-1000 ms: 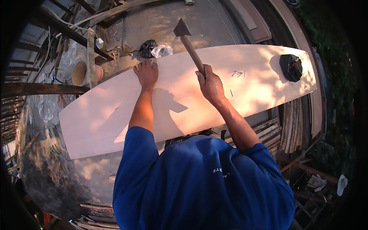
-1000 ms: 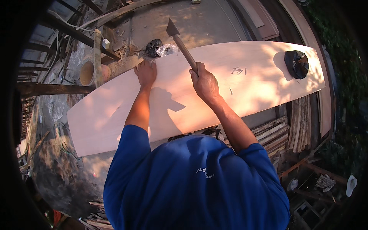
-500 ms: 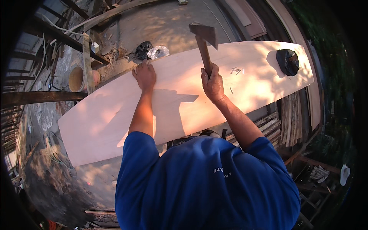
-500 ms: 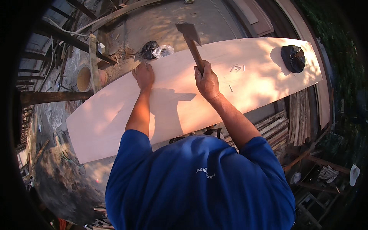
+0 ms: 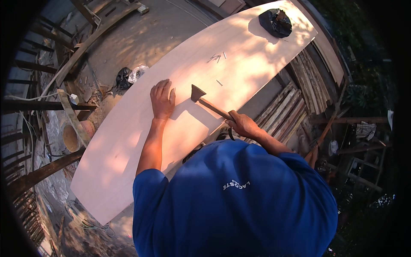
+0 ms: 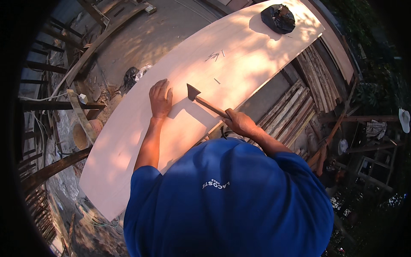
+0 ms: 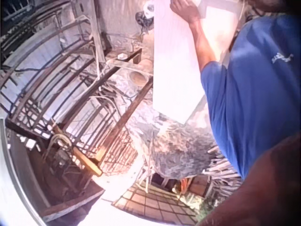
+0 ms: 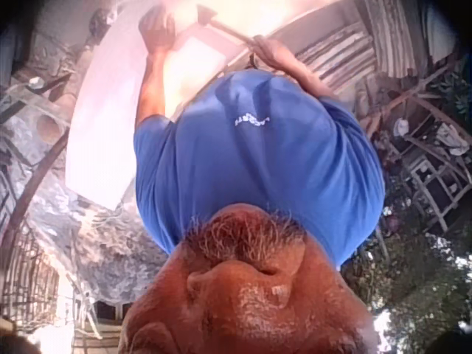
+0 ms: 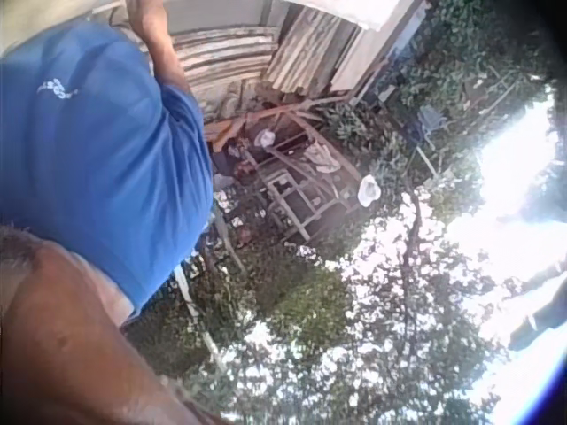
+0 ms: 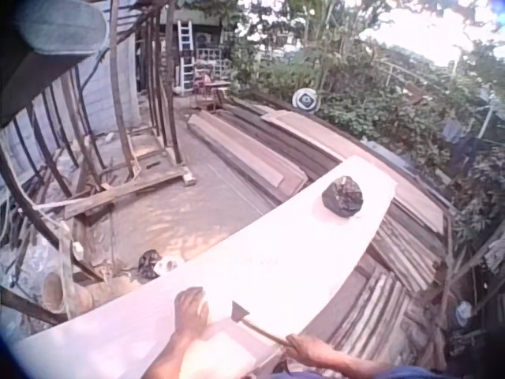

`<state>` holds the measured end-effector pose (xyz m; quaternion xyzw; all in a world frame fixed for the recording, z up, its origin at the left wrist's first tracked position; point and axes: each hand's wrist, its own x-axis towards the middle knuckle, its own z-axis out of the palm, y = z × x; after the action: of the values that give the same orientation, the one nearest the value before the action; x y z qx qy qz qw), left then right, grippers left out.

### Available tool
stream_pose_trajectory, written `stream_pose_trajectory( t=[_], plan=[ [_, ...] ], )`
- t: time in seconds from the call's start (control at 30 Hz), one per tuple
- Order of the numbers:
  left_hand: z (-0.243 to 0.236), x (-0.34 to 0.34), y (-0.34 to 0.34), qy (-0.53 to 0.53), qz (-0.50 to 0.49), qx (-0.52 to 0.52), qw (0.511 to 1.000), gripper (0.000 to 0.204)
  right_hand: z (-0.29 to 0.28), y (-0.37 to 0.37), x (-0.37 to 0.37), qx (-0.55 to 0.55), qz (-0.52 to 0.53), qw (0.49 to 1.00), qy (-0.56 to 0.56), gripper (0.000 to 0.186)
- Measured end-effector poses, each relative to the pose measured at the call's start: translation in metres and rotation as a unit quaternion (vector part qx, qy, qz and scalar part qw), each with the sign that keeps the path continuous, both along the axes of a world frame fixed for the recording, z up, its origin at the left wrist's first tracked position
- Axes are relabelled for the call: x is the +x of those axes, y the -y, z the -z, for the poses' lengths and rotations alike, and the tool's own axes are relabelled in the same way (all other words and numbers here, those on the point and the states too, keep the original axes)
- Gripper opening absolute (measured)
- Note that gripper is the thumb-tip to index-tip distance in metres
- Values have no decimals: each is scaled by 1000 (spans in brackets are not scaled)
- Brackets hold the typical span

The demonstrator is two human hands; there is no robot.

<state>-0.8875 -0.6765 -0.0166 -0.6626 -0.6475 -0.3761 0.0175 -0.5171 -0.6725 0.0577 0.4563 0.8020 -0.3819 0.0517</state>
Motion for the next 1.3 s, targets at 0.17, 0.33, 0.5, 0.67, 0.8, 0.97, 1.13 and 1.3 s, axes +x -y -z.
stream_pose_trajectory(
  t=[0.17,0.33,0.5,0.67,0.8,0.97,1.13,1.3],
  plan=[
    [-16,124,-53,-90,209,-51,973,35,-13,51,95,-75,121,990,18,33],
    [-11,141,-84,-159,267,-56,949,26,-44,79,144,-98,246,963,-46,35],
    [-24,139,-92,-208,272,-108,933,12,13,81,196,-23,339,933,-116,31],
    [-34,163,-86,-152,184,-188,953,14,-5,19,220,58,381,917,-106,30],
    [-38,243,-94,231,58,-215,947,37,-17,-42,235,207,316,922,-86,27],
    [-14,324,-116,376,6,-186,908,20,3,-78,251,132,233,964,-7,22],
    [-8,357,-133,345,-13,-167,924,19,-14,-77,265,53,229,968,-94,23],
    [22,355,-131,354,2,-86,931,18,-50,-83,264,42,206,971,-114,28]
  ],
)
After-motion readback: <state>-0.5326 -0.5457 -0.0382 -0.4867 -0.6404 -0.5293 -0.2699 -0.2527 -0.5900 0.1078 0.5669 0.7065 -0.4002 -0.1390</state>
